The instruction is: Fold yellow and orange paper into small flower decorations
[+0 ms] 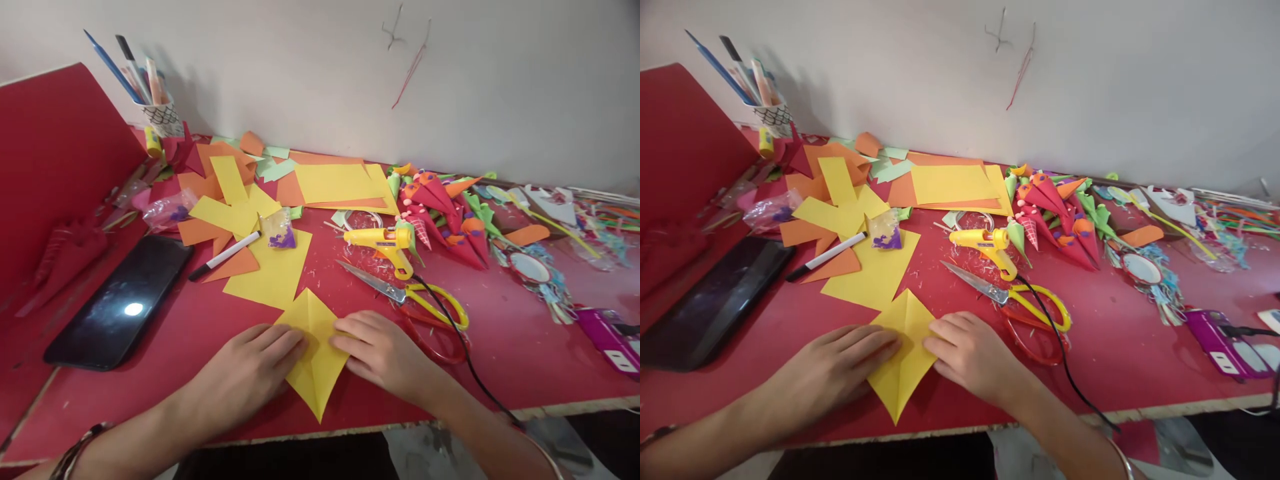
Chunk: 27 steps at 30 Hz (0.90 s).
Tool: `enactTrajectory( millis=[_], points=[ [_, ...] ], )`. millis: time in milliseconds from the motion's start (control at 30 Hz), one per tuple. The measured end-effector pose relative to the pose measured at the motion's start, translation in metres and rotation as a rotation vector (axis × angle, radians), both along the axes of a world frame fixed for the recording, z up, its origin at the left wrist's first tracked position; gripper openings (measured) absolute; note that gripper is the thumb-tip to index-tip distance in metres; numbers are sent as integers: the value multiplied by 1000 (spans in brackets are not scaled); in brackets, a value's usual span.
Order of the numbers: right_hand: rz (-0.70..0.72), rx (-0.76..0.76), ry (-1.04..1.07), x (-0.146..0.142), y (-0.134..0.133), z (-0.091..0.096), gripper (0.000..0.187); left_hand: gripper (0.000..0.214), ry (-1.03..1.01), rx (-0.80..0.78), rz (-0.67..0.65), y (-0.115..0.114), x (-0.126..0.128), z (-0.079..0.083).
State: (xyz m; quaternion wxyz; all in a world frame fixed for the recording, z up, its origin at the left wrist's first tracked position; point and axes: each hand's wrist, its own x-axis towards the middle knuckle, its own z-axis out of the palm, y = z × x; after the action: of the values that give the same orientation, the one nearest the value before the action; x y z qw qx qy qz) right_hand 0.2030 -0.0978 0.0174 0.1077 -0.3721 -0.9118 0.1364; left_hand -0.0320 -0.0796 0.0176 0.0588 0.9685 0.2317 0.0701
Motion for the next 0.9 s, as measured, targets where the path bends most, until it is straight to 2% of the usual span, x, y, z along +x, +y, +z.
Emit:
enactTrajectory(
  millis=[133, 267, 467, 667, 900],
  points=[
    [-87, -31, 88, -2, -4, -2, 16, 22, -109, -89, 93, 1, -6, -1],
    [-222, -102, 149, -5, -6, -4, 18, 35, -204, -158, 205, 5, -9, -3],
    [-344, -166, 217, -13, -1, -11, 19, 33, -102, -169, 337, 9, -13, -7],
    [-425, -121, 151, -17, 4, -15, 26, 31, 3, -103, 382, 13, -13, -13],
    [-445, 39, -24, -19, 8, -16, 26, 28, 37, 6, 393, 13, -6, -14]
  ],
)
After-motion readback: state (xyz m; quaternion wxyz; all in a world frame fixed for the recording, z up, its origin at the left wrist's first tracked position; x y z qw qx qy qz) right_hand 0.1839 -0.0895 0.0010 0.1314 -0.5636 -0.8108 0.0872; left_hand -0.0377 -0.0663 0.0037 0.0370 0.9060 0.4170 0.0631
